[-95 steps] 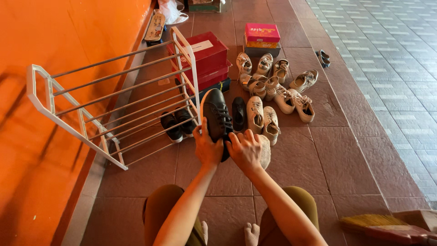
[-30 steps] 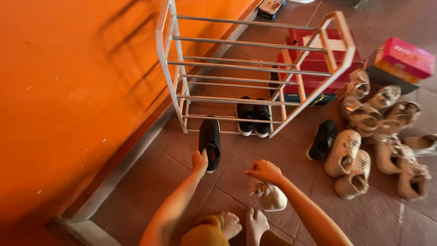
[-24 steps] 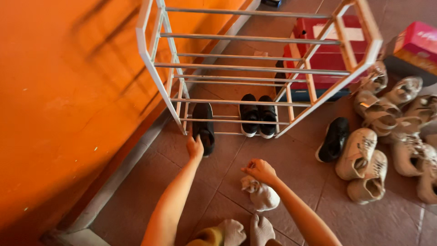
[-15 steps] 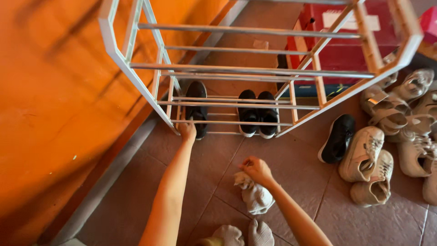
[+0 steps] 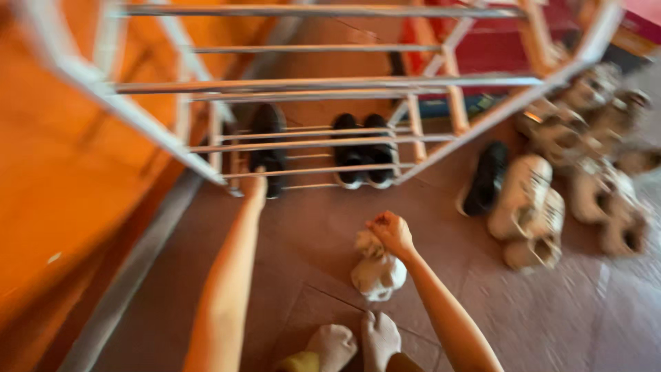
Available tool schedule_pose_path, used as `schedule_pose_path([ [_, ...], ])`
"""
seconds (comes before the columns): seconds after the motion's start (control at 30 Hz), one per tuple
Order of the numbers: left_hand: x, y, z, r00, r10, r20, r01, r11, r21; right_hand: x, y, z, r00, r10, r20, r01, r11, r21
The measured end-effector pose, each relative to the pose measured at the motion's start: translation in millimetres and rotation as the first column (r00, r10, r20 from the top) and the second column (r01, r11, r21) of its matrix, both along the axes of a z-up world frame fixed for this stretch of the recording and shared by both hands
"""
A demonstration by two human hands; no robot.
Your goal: The person sits on the floor and wipes a black shoe with a cloth, focusing on the sole and sides. They place the shoe on a metal rack and continue wiping another black shoe from a pile on the floor.
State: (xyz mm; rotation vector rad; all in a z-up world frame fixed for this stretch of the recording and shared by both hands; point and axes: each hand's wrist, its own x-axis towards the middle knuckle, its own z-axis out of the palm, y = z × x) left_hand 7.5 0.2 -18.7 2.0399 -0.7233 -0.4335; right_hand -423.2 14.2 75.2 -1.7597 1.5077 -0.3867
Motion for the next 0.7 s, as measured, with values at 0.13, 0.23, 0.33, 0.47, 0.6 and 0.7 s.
schedule_pose_path([
  [0.13, -39, 33, 7, 0.990, 0.058, 0.125, -0.014, 0.945, -0.328, -68, -24, -8, 0.948, -0.287, -0.136, 0.231, 0.917, -0.325],
  [0.23, -105, 69, 43, 0.918, 0.275, 0.285, -0.214, 0.950, -0.228, -117, -40, 22, 0.813, -0.522, -0.259, 0.481, 0.852, -0.208],
  [0.33, -178, 93, 90, 0.948, 0.170, 0.270, -0.093, 0.957, -0.275, -158, -59, 47, 0.755, -0.516, -0.405, 0.476, 0.856, -0.204],
  [0.47, -244, 90, 131, 0.929, -0.141, 0.343, 0.260, 0.907, -0.332, -176, -77, 62, 0.780, -0.343, -0.524, 0.300, 0.939, -0.169],
  [0.6, -298, 73, 156, 0.785, -0.599, -0.156, 0.488, 0.754, -0.441, -164, -65, 62, 0.816, -0.322, -0.480, 0.212, 0.939, -0.269],
  [0.7, -329, 73, 155, 0.618, -0.715, -0.325, 0.625, 0.699, -0.348, -133, -12, 41, 0.887, -0.211, -0.410, 0.148, 0.973, -0.180],
])
